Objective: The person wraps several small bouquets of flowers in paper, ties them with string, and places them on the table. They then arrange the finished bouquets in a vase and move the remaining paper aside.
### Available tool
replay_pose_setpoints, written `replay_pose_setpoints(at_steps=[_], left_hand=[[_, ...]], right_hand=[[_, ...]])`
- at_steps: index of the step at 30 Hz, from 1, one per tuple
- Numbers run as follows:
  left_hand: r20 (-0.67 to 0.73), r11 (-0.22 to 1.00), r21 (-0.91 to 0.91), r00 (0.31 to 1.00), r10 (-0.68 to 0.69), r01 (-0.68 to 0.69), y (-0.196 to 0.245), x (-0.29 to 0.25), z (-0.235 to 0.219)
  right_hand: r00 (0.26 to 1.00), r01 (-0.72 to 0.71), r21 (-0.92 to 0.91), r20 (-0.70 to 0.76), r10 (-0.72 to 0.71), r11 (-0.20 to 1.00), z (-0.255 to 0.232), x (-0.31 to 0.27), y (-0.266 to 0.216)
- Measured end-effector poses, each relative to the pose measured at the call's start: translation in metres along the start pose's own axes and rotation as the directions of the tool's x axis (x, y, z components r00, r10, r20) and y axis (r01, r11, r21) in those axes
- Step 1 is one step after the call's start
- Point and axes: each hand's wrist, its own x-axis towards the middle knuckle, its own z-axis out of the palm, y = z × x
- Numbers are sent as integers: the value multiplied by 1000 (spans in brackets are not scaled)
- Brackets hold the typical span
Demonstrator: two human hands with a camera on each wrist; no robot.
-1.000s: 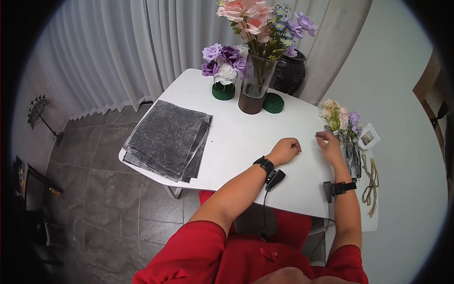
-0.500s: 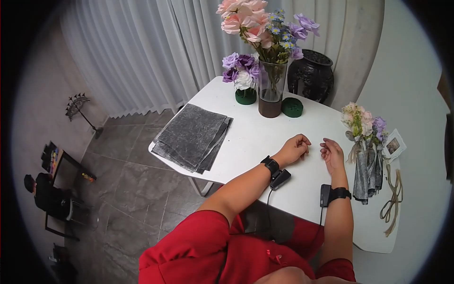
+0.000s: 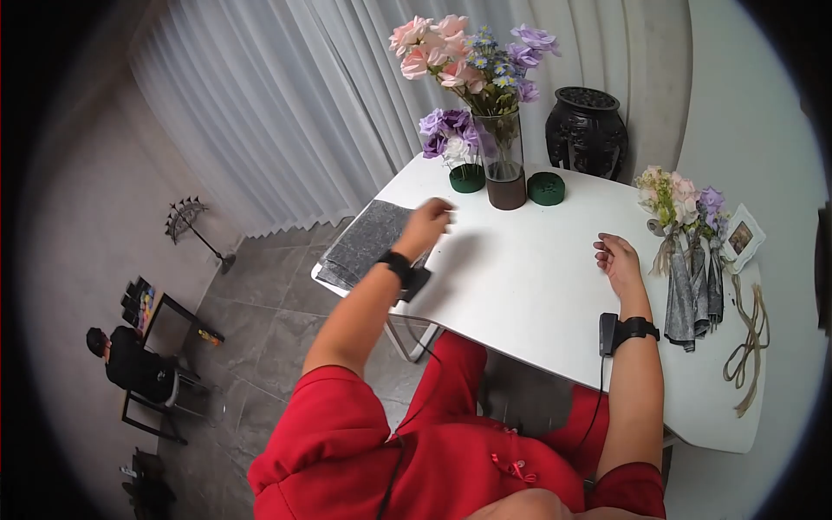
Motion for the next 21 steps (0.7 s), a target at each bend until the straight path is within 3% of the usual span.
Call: replay_pose_setpoints(at_steps=[1, 2, 4, 5, 6, 10, 11, 16, 18, 21], left_hand=[[-107, 989, 131, 992, -60, 74, -18, 0, -29], [-203, 951, 307, 979, 28, 36, -53, 4, -61], [-412, 799, 563, 910, 53, 208, -84, -9, -112], [-434, 714, 637, 901, 19, 292, -116, -10, -145], [-458, 615, 697, 889, -14, 369, -139, -14, -170], [-614, 340, 642, 727, -308, 687, -120, -56, -186], [-603, 353, 623, 716, -352, 698, -140, -57, -196], [-596, 292, 598, 658, -460, 746, -123, -58, -193], [-594, 302, 608, 673, -441, 734, -118, -55, -193], [-517, 410, 668, 783, -345, 622, -123, -49, -204]], right_hand=[[1000, 5, 13, -3, -5, 1000, 1, -1, 1], [1000, 12, -4, -1, -12, 1000, 1, -1, 2], [1000, 26, -18, 0, -26, 1000, 2, -1, 2], [1000, 30, -35, 9, -30, 999, 2, 0, 3], [999, 32, -54, 17, -31, 998, 1, -1, 4], [999, 51, -21, 9, -50, 999, -4, 2, 5], [998, 54, -1, 11, -54, 999, -3, 2, 3], [999, 47, -18, 28, -47, 999, -4, 1, 2], [999, 44, -20, 29, -43, 999, -4, 1, 2], [998, 39, -30, 40, -38, 999, -4, 2, 3]])
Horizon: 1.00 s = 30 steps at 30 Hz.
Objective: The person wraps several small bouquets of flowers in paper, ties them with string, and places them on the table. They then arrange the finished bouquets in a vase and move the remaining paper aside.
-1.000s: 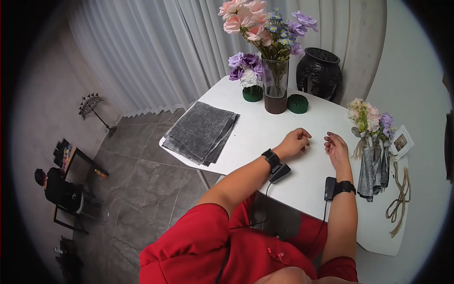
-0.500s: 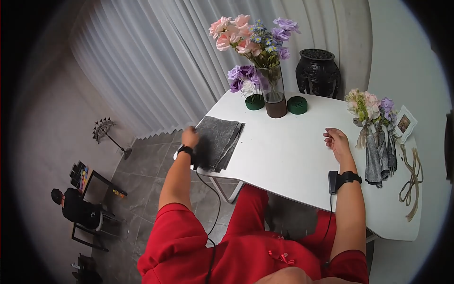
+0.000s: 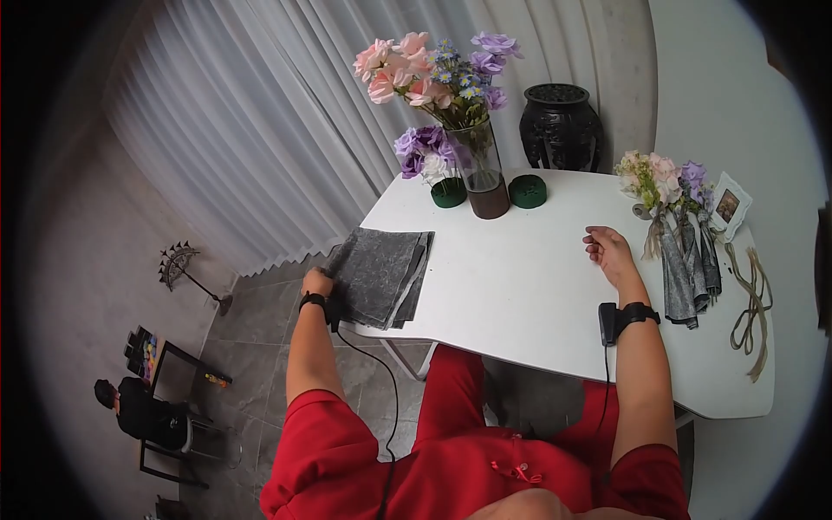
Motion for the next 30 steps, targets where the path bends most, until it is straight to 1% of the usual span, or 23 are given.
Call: replay_pose_setpoints(at_steps=[1, 3, 4, 6, 7, 9, 10, 11, 13, 14, 15, 17, 18, 20, 21, 23, 24, 26, 27, 29, 30], left_hand=[[3, 1000, 2, 1000, 2, -2, -2, 5, 1], [30, 996, -6, 995, 91, -91, 0, 13, -3], [32, 996, -2, 995, 92, -92, 2, 12, -6], [-155, 980, -47, 971, 184, -193, 9, 7, -12], [-152, 980, -44, 971, 185, -194, 13, 4, -17], [-267, 957, -156, 943, 196, -244, 19, -1, -27], [-288, 949, -157, 932, 221, -273, 22, 0, -31], [-285, 950, -154, 933, 221, -272, 23, -1, -34], [-301, 899, -251, 912, 279, -358, 27, -4, -42], [-249, 901, -244, 921, 298, -358, 29, -6, -48], [-247, 902, -245, 922, 297, -356, 28, -2, -47], [-218, 914, -159, 916, 335, -372, 23, 5, -46], [-217, 914, -159, 917, 336, -372, 21, 7, -46], [-86, 934, -169, 948, 305, -316, 18, 10, -44], [-85, 934, -169, 948, 306, -316, 18, 9, -43], [-44, 931, -258, 966, 254, -257, 18, 5, -41], [-42, 932, -258, 967, 251, -254, 14, 10, -35], [-33, 916, -365, 986, 166, -166, 3, 25, -19], [-31, 916, -366, 986, 162, -162, 5, 21, -20], [16, 904, -420, 995, 96, -80, 11, 13, -22], [18, 904, -421, 995, 96, -80, 8, 18, -18]], right_hand=[[1000, -2, 1, -3, 2, 1000, -1, 0, 0], [1000, -6, -17, 11, 6, 1000, 0, 0, 0], [1000, -8, -15, 9, 8, 1000, 0, 0, -1], [1000, -17, -29, 19, 18, 999, 0, 1, -2], [1000, -20, -26, 17, 21, 999, 0, 1, -2], [1000, -13, -36, 24, 14, 999, 0, 1, -1], [1000, -15, -33, 23, 16, 999, 0, 1, -1], [1000, -12, -36, 24, 13, 999, 0, 1, -1], [1000, -13, -40, 26, 14, 999, 0, 1, 0], [1000, -10, -43, 24, 11, 999, 0, 1, 1], [1000, -7, -45, 21, 7, 999, 0, 1, 1], [1000, -11, -53, 14, 12, 999, 0, 2, 1], [1000, -13, -58, 7, 14, 998, 1, 1, 1], [1000, -13, -57, 3, 13, 998, 1, 1, 0], [1000, -15, -55, 1, 15, 998, 1, 0, 0], [1000, -14, -58, 1, 14, 998, 1, 1, 0], [1000, -13, -61, 2, 14, 998, 1, 1, 0], [1000, -14, -65, 5, 14, 998, 2, 1, 1], [1000, -11, -67, 5, 11, 998, 2, 1, 1], [1000, -14, -72, 3, 14, 997, 2, 0, 1], [1000, -15, -73, 1, 15, 997, 2, 0, 0]])
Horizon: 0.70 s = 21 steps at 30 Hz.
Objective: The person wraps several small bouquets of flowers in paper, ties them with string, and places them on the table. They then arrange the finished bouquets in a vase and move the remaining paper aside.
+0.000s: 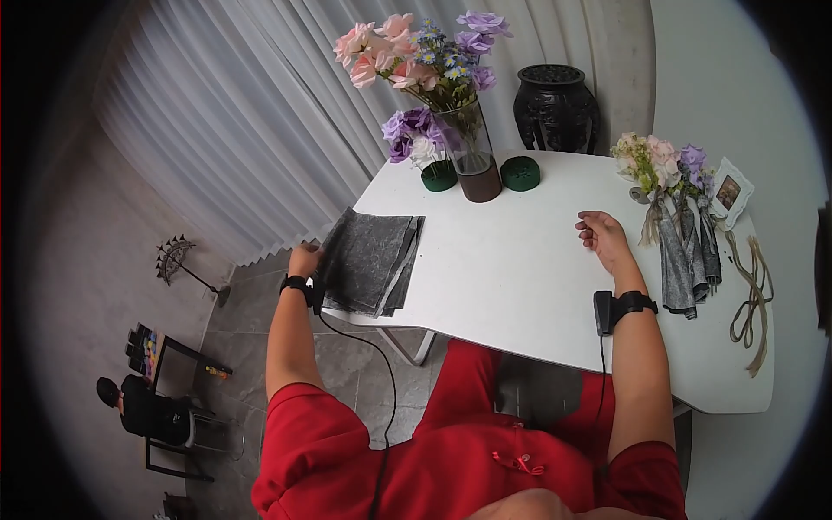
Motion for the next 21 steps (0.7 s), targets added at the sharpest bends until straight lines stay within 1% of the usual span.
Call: replay_pose_setpoints(at_steps=[1, 2, 3, 5, 6, 7, 8, 9, 11, 12, 14, 15, 17, 18, 20, 21], left_hand=[[-5, 982, 165, 996, 91, -89, -8, 6, 3], [5, 930, 326, 984, 181, -172, -15, 12, 6], [6, 930, 326, 984, 179, -171, -15, 8, 6], [-87, 888, 370, 941, 328, -275, -5, -7, 5], [-87, 888, 369, 942, 325, -273, 3, -14, 2], [-25, 914, 358, 977, 214, -191, 13, -20, -2], [38, 930, 352, 994, 99, -106, 20, -24, -4], [39, 930, 351, 994, 97, -105, 16, -20, -2], [28, 855, 506, 993, 113, -111, 9, -13, 0], [29, 855, 506, 993, 112, -111, 9, -12, 0], [-24, 821, 547, 977, 213, -165, 9, -9, 0], [-22, 820, 547, 977, 214, -167, 18, -13, -1], [-54, 738, 622, 926, 374, -262, 59, -34, -12], [-50, 736, 622, 925, 376, -265, 79, -44, -18], [-58, 724, 550, 846, 531, -417, 122, -68, -30], [-47, 721, 546, 844, 535, -426, 144, -82, -35]], right_hand=[[1000, -2, -1, -1, 2, 1000, 0, 0, 0], [1000, -1, -4, -1, 1, 1000, 0, 0, 0], [1000, -2, -6, 0, 2, 1000, 0, 0, 0], [1000, -4, -15, 4, 4, 1000, 1, 0, -1], [1000, -3, -22, 7, 3, 1000, 1, 0, -1], [1000, -4, -24, 7, 4, 1000, 0, 1, -1], [1000, -6, -26, 10, 6, 1000, 0, 1, -1], [1000, -7, -29, 13, 7, 1000, 0, 2, -1], [1000, -8, -28, 14, 9, 1000, 0, 2, -1], [1000, -8, -25, 15, 9, 1000, 0, 2, -2], [1000, -12, -24, 13, 12, 1000, 0, 2, -2], [1000, -14, -23, 11, 14, 1000, 0, 2, -2], [1000, -13, -19, 11, 13, 1000, 0, 1, -3], [1000, -13, -15, 14, 13, 1000, 0, 1, -3], [1000, -13, -7, 5, 13, 1000, 0, 3, -1], [1000, -12, 1, -4, 12, 1000, -1, 3, 0]])
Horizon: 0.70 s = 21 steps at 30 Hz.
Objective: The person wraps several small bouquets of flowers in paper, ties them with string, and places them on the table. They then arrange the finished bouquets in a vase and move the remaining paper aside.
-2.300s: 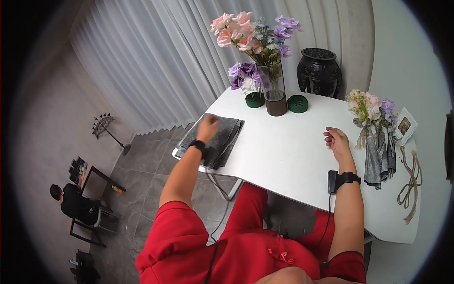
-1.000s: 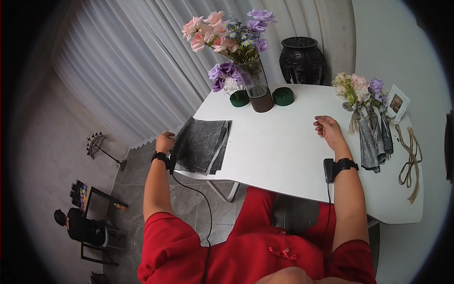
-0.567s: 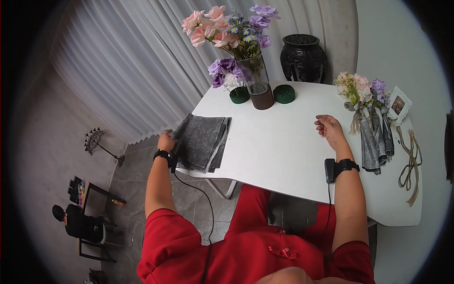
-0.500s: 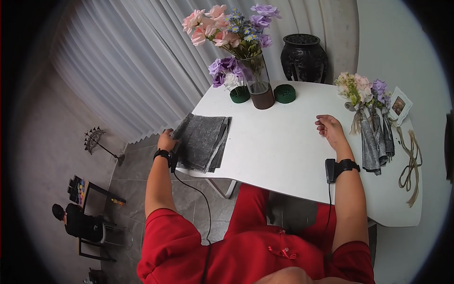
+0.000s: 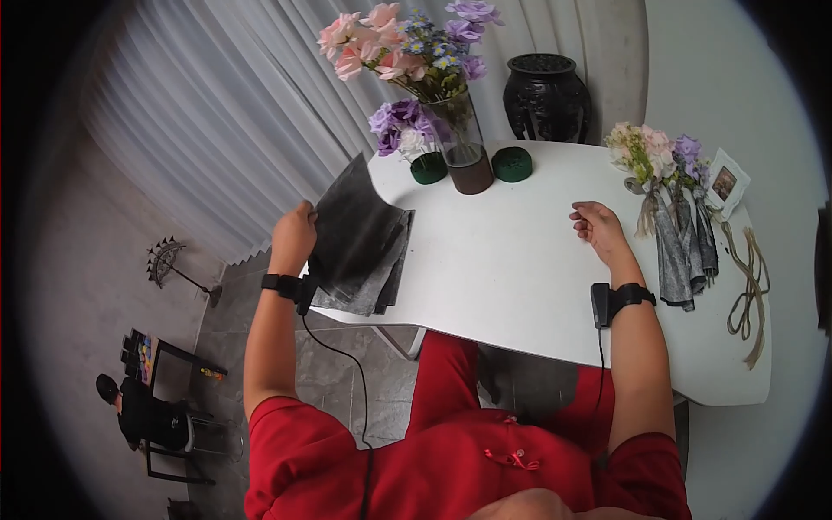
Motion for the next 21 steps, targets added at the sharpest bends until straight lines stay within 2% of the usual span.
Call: replay_pose_setpoints(at_steps=[2, 3, 5, 6, 8, 9, 10, 12, 14, 16, 18, 20, 21], left_hand=[[-107, 966, -238, 992, 71, -95, 38, -1, -32], [-101, 963, -246, 991, 84, -107, 55, -2, -46], [-149, 813, -539, 975, 166, -221, 83, -3, -66], [-150, 807, -544, 973, 178, -231, 94, -2, -68], [-193, 455, -853, 964, 182, -256, 114, 1, -71], [-104, 308, -938, 976, 190, -160, 128, -3, -79], [-106, 299, -940, 974, 200, -164, 137, -4, -76], [-69, 36, -996, 985, 159, -76, 154, -3, -65], [-2, -89, -996, 987, 161, 12, 167, -7, -43], [103, -115, -986, 983, 154, 121, 176, -14, -8], [197, -116, -970, 972, 126, 212, 184, -26, 31], [253, -36, -965, 960, 123, 259, 185, -40, 74], [300, 68, -953, 948, 108, 294, 190, -53, 78]], right_hand=[[1000, 12, 32, -24, -11, 999, 1, -2, -2], [999, 29, 66, -35, -27, 997, 2, -2, -2], [994, 56, 39, -94, -52, 998, -2, -1, -2], [988, 83, 10, -134, -81, 997, -4, 1, -3], [976, 113, 45, -191, -103, 993, -6, 3, -4], [965, 131, 55, -237, -114, 990, -8, 4, -3], [951, 150, 63, -284, -126, 987, -10, 6, -2], [942, 157, 87, -314, -122, 984, -13, 7, -2], [924, 160, 71, -361, -124, 984, -11, 5, -4], [862, 142, -45, -486, -146, 989, -4, -2, -15], [844, 217, 6, -503, -185, 976, -11, 6, -7], [856, 188, -60, -480, -193, 980, -18, 10, -4], [860, 171, -1, -487, -150, 985, -18, 10, -3]])
